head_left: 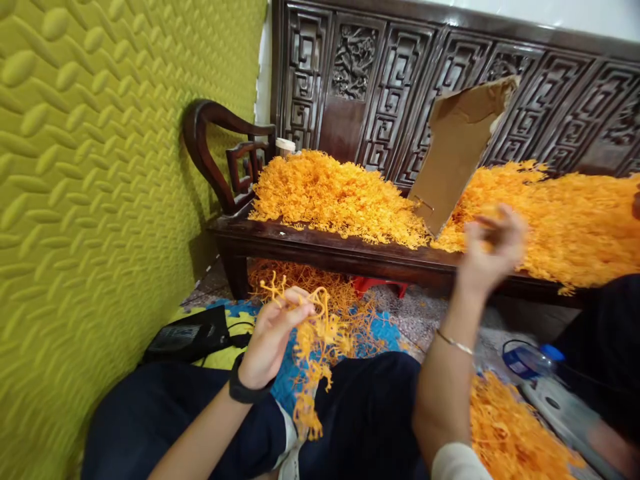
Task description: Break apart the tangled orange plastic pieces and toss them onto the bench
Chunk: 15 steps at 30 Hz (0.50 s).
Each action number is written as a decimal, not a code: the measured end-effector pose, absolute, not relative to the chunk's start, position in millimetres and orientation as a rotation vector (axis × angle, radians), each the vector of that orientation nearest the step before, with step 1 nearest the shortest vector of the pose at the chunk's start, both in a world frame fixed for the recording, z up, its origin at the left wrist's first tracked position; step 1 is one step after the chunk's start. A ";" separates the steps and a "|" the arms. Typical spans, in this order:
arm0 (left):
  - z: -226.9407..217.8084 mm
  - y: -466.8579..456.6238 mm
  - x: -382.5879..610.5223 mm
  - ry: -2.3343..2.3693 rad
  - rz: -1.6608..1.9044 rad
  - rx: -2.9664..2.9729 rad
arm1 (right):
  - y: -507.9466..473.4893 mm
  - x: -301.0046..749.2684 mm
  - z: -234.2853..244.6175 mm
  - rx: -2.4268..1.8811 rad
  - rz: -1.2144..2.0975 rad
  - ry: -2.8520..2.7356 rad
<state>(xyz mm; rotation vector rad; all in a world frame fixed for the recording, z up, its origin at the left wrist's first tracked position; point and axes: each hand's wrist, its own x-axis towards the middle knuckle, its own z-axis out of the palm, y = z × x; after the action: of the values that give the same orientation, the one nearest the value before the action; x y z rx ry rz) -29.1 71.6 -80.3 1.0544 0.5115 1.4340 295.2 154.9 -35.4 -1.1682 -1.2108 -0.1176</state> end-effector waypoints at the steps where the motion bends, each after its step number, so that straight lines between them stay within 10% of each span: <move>1: -79.6 73.3 -31.0 0.490 1.453 1.041 | 163.9 292.9 -44.3 -1.199 -0.111 -1.246; 15: -95.2 91.8 -23.2 0.573 1.545 1.121 | 93.1 160.5 -47.5 -1.039 0.695 -1.971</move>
<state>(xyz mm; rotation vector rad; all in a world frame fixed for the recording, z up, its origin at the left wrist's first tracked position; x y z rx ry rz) -23.2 91.8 -95.2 1.1207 0.5728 1.5454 160.5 93.1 -47.5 -1.0394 -1.9712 0.6950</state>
